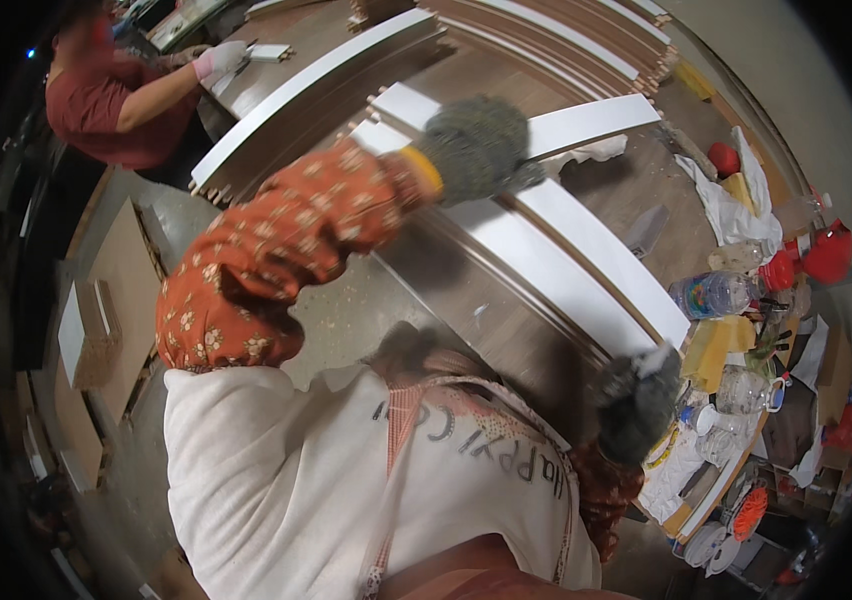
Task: The person handles white wooden slats, wiping them with a cloth and a sponge on a metal workbench.
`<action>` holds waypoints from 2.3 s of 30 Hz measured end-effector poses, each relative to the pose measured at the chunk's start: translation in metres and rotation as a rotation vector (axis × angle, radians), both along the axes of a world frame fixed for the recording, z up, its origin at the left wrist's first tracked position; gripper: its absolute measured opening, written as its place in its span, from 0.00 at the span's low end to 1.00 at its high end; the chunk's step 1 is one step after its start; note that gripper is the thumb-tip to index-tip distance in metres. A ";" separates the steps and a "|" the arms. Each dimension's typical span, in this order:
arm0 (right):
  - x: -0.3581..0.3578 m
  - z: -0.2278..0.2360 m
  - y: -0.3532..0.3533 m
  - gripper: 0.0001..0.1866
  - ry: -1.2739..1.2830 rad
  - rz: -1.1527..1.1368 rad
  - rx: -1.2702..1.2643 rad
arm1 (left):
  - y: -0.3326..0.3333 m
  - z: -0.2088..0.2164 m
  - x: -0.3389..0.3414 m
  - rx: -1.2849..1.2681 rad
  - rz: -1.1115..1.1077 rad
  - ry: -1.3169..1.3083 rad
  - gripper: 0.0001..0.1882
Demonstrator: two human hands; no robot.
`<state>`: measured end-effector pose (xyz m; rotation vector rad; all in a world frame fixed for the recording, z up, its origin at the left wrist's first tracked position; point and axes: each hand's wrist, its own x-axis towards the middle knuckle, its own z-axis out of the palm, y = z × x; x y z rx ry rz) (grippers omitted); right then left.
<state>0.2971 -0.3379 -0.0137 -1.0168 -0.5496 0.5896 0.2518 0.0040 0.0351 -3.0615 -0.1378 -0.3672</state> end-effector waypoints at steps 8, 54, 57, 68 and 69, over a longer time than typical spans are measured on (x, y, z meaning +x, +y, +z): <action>-0.019 0.041 0.141 0.20 -0.012 0.086 0.037 | 0.019 0.003 -0.018 -0.233 -0.135 -0.071 0.28; -0.062 -0.020 0.121 0.15 -1.336 0.200 -0.364 | 0.012 -0.080 -0.150 -0.932 -0.355 -0.370 0.28; -0.070 0.011 0.121 0.14 -1.215 0.369 -0.527 | 0.010 -0.073 -0.153 -0.788 -0.342 -0.408 0.25; -0.062 -0.001 0.124 0.14 -1.429 0.254 -0.375 | 0.013 -0.080 -0.152 -0.841 -0.370 -0.460 0.20; -0.064 -0.003 0.125 0.15 -1.505 0.179 -0.331 | 0.014 -0.082 -0.152 -0.848 -0.380 -0.472 0.20</action>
